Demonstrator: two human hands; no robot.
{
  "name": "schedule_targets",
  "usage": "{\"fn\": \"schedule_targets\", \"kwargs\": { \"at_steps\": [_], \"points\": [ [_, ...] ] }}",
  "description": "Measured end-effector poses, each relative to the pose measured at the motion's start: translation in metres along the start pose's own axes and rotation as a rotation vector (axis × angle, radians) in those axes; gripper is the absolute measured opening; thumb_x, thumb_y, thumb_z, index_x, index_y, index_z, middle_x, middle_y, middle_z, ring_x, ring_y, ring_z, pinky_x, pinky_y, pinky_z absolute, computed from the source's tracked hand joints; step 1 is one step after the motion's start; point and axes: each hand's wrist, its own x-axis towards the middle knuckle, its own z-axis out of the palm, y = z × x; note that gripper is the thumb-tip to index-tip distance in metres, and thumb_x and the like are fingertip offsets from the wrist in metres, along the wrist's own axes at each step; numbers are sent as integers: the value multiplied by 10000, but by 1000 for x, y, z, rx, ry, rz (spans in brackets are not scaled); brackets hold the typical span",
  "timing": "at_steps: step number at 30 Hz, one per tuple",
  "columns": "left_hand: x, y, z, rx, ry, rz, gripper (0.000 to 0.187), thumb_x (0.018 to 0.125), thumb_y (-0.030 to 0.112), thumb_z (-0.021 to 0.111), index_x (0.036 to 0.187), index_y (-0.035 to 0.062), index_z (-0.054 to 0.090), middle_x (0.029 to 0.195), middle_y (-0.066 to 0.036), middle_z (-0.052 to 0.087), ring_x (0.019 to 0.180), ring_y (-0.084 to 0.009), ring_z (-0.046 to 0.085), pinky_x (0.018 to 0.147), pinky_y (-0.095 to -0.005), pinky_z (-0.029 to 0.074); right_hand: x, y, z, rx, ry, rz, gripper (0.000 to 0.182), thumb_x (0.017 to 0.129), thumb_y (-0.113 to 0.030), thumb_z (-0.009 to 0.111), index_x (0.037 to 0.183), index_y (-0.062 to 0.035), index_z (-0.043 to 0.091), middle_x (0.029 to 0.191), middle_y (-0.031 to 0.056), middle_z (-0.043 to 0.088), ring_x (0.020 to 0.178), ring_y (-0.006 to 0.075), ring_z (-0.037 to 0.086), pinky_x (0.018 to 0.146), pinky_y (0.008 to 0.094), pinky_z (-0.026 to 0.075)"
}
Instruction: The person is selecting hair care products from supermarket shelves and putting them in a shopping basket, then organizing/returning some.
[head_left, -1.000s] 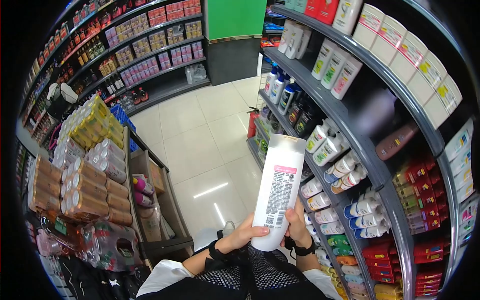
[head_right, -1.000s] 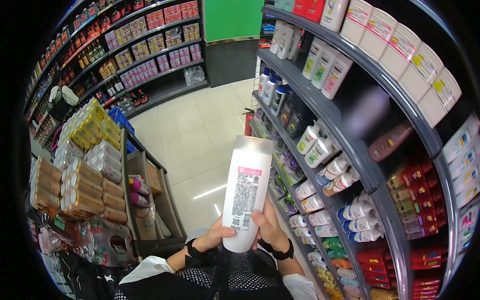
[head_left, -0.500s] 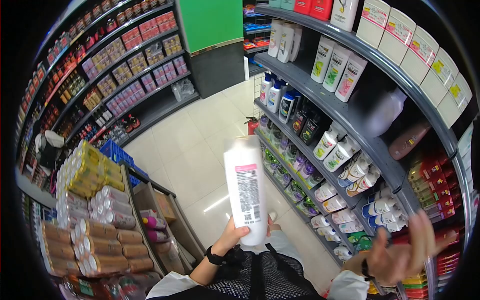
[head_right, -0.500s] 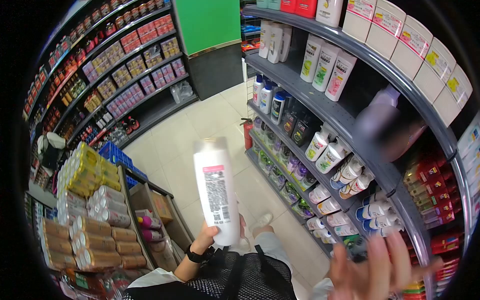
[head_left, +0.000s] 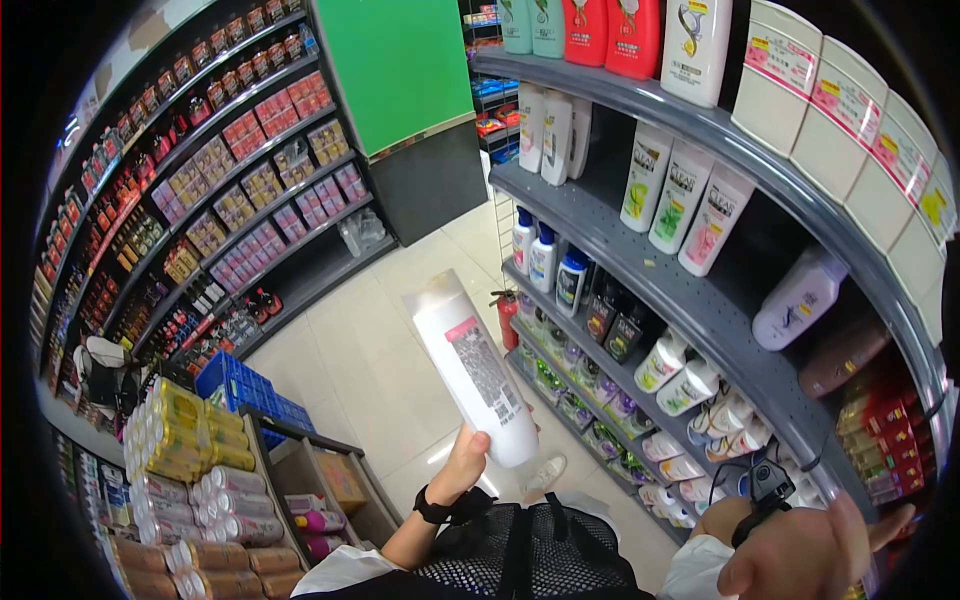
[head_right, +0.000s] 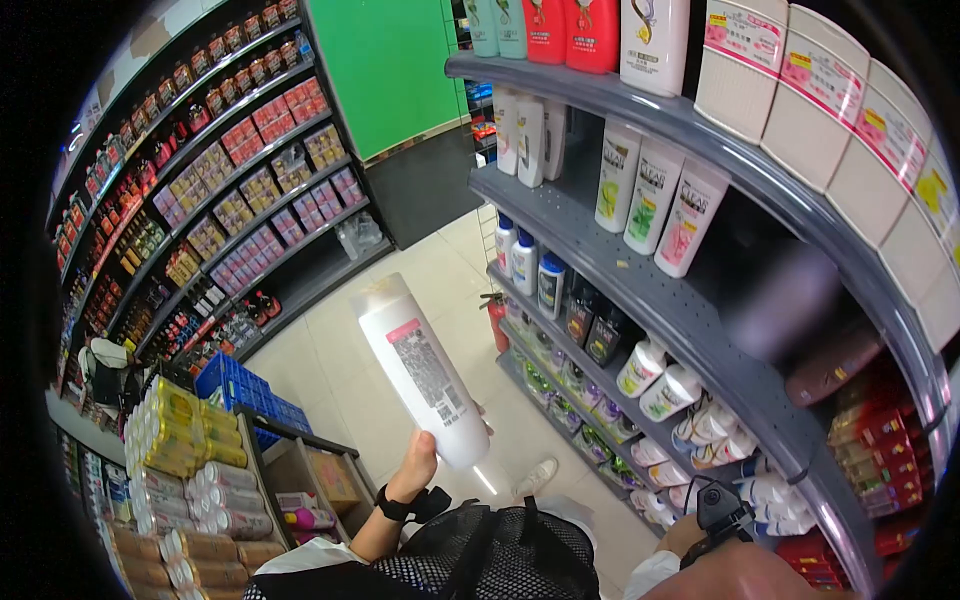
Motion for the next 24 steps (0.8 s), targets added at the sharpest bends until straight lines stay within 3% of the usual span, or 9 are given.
{"fn": "schedule_targets", "kwargs": {
  "at_steps": [1, 4, 9, 11, 15, 17, 20, 21, 24],
  "points": [
    [13, -6, -7, 4, -2, 0, 968, 778, 797, 444, 1249, -48, 456, 1165, -173, 578, 940, -293, 652, 792, -390, 538, 10, -8, 29, 217, 160, -50, 621, 979, -350, 420, 1465, -484, 59, 1056, 17, 526, 730, 206, 630, 1112, 606, 202],
    [55, -32, -38, 23, -57, 75, 764, 938, 577, 429, 1380, -28, 282, 1301, -183, 491, 1160, -276, 531, 998, -396, 405, 13, 7, 57, 84, 15, -114, 639, 995, -247, 404, 1457, -459, 18, 994, 23, 546, 698, 145, 622, 1056, 577, 295],
    [134, -23, -42, 209, 197, 223, 614, 989, 353, 467, 1419, -23, 240, 1376, -172, 413, 1284, -263, 385, 1086, -383, 271, -7, 18, 74, 46, -166, -112, 356, 998, -261, 400, 1332, -315, 291, 993, 5, 541, 671, 128, 619, 989, 546, 348],
    [164, -29, -50, 258, 226, 263, 594, 984, 304, 477, 1421, -21, 238, 1374, -164, 408, 1284, -259, 380, 1084, -381, 273, -24, 25, 68, -122, -414, -136, 453, 986, -431, 310, 1326, -158, 433, 1075, 138, 536, 905, 277, 621, 976, 690, 326],
    [214, -29, -48, 337, 284, 332, 552, 971, 199, 489, 1425, -3, 250, 1362, -147, 397, 1278, -250, 375, 1077, -371, 279, -18, 30, 69, -24, -519, -151, 435, 985, -430, 348, 1248, -96, 438, 1096, 126, 547, 931, 263, 631, 1019, 671, 280],
    [238, -31, -51, 390, 330, 375, 531, 968, 199, 496, 1417, 10, 285, 1310, -143, 452, 1216, -238, 434, 1028, -363, 340, -12, 23, 62, -41, -847, -34, 471, 982, -473, 357, 1226, -77, 431, 1084, 93, 570, 1026, 264, 613, 1039, 616, 291],
    [273, -31, -59, 450, 337, 416, 511, 965, 197, 503, 1402, 10, 317, 1222, -139, 524, 1139, -226, 493, 963, -360, 397, 2, 5, 113, -25, -422, 88, 250, 994, -283, 411, 1211, -160, 426, 948, -18, 569, 686, 133, 635, 968, 517, 364],
    [286, -32, -62, 496, 366, 447, 497, 960, 193, 513, 1387, 8, 340, 1142, -141, 574, 1069, -221, 539, 905, -360, 432, 21, 10, 119, -1, -535, 41, 256, 986, -329, 438, 988, -87, 522, 855, -41, 590, 708, 118, 649, 959, 475, 383],
    [323, -25, -67, 498, 374, 467, 486, 958, 182, 514, 1380, 8, 348, 1117, -148, 588, 1026, -226, 568, 887, -359, 444, 27, -9, 138, -27, -503, 226, 285, 976, -366, 466, 930, -103, 567, 816, -58, 614, 712, 101, 652, 959, 440, 386]
  ]
}}
